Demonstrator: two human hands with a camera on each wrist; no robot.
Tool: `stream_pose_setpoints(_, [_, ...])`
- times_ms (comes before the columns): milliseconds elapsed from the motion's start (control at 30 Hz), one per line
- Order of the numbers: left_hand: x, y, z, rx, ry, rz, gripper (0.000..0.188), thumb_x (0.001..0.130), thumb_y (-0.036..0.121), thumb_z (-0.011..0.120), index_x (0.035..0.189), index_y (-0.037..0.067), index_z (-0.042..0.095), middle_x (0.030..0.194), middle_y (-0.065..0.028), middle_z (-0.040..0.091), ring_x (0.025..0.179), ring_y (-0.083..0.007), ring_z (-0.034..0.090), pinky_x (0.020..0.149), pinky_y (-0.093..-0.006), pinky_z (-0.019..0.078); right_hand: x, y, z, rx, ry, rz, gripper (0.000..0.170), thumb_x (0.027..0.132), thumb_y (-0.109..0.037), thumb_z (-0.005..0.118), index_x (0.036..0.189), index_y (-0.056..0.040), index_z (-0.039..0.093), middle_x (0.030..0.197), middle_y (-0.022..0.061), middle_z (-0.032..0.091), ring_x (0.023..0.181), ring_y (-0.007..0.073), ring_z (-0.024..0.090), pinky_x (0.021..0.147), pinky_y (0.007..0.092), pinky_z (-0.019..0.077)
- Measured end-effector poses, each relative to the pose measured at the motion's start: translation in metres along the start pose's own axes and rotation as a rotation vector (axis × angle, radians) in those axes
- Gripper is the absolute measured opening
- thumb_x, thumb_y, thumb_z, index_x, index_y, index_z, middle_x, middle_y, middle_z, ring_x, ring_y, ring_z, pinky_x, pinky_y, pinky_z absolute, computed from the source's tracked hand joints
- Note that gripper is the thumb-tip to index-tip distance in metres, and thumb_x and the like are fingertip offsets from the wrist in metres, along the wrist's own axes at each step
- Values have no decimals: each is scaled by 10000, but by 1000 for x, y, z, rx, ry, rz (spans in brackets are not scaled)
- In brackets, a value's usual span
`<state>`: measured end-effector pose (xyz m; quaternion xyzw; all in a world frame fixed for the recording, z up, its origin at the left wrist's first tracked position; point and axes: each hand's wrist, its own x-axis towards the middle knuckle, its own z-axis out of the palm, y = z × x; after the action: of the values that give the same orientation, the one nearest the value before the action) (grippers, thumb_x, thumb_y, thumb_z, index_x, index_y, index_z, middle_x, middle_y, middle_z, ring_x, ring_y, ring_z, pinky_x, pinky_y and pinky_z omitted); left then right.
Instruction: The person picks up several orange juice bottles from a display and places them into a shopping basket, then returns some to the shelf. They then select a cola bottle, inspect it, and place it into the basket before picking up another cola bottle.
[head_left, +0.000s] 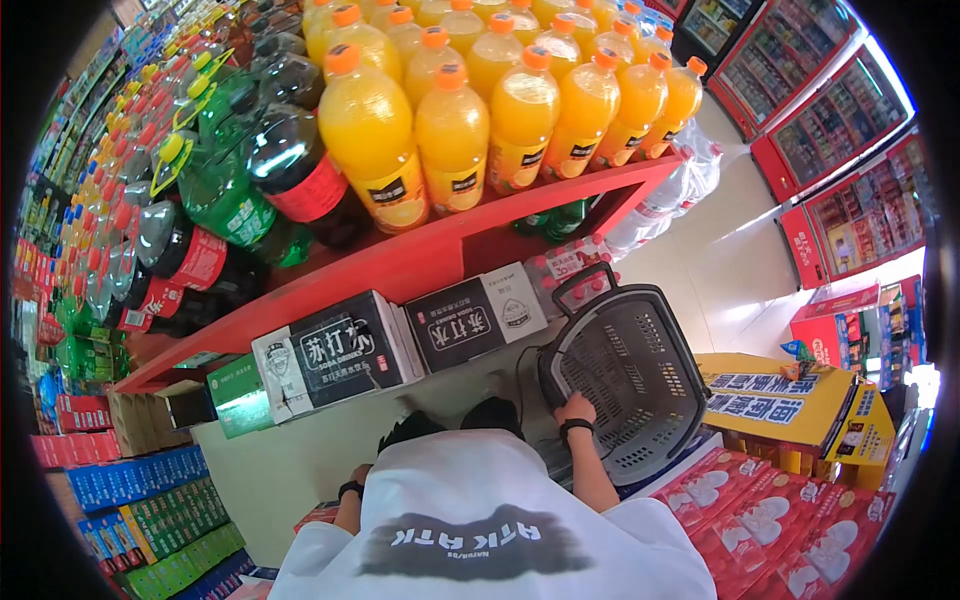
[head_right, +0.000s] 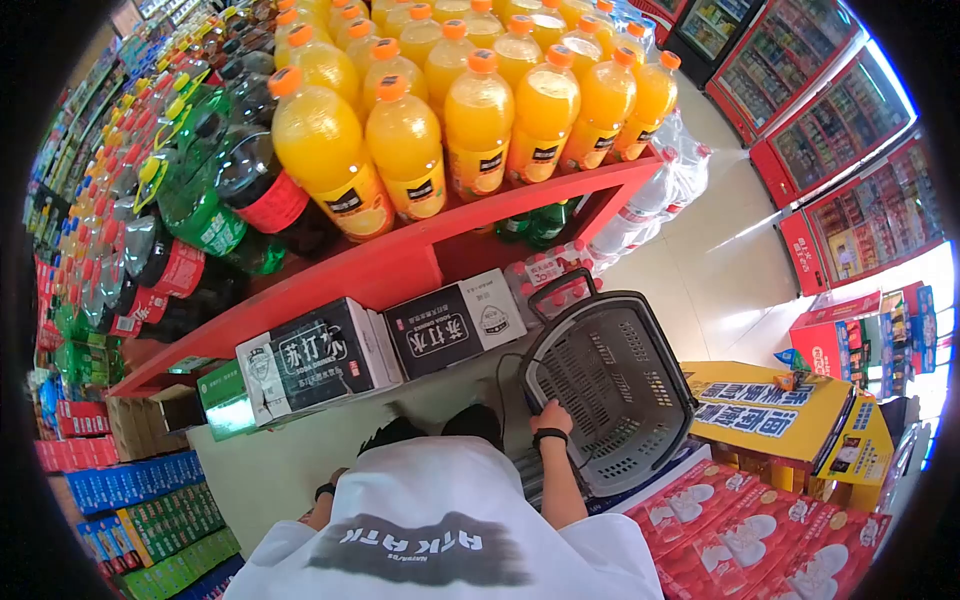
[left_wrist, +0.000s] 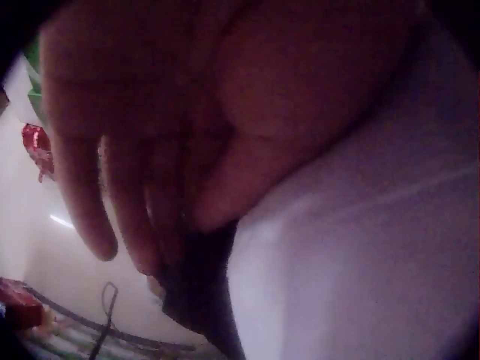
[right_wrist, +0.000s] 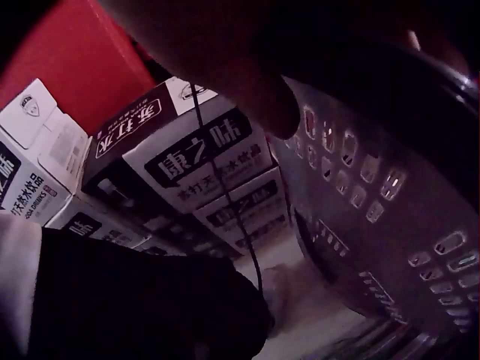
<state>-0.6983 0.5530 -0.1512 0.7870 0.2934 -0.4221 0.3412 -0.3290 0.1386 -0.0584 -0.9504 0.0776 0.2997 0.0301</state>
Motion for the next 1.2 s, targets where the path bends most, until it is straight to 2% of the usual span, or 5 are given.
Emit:
stream_pose_setpoints(533, [-22,-236,-109,151,174,279,320,846,306,530,1027,91,683,971,-157,687,927,-316,658,790,-412,532,-88,-61,59,78,135,160,460,775,-157,632,1210,-61,514,1136,213,613,1074,361,590,898,451,495])
stream_pose_setpoints(700, [-53,-264,-116,-368,-54,-283,289,865,181,503,1071,71,674,895,-97,693,686,-197,677,563,-343,544,-111,-63,81,41,185,219,478,797,-144,621,1244,-49,480,1218,205,573,1134,361,558,940,442,478])
stream_pose_setpoints(833, [-35,-321,-64,-259,-48,-109,348,826,244,566,1094,51,673,962,-147,697,764,-238,690,652,-364,557,-127,-72,77,-2,132,188,496,804,-151,606,1265,-43,456,1192,225,582,1132,356,563,953,433,471])
stream_pose_setpoints(1000, [-89,-242,-69,-321,72,-228,439,788,343,608,1115,57,671,1032,-186,682,911,-311,672,814,-403,524,-133,-67,93,-16,198,231,455,800,-156,614,1218,-56,468,1145,216,607,1096,360,585,924,441,481])
stream_pose_setpoints(1200, [-83,-236,-50,-289,129,-138,465,777,370,615,1121,61,668,1065,-194,668,958,-323,654,855,-407,502,-141,-76,103,-39,235,221,462,770,-174,658,1181,-79,468,1089,179,621,1046,352,597,892,449,477])
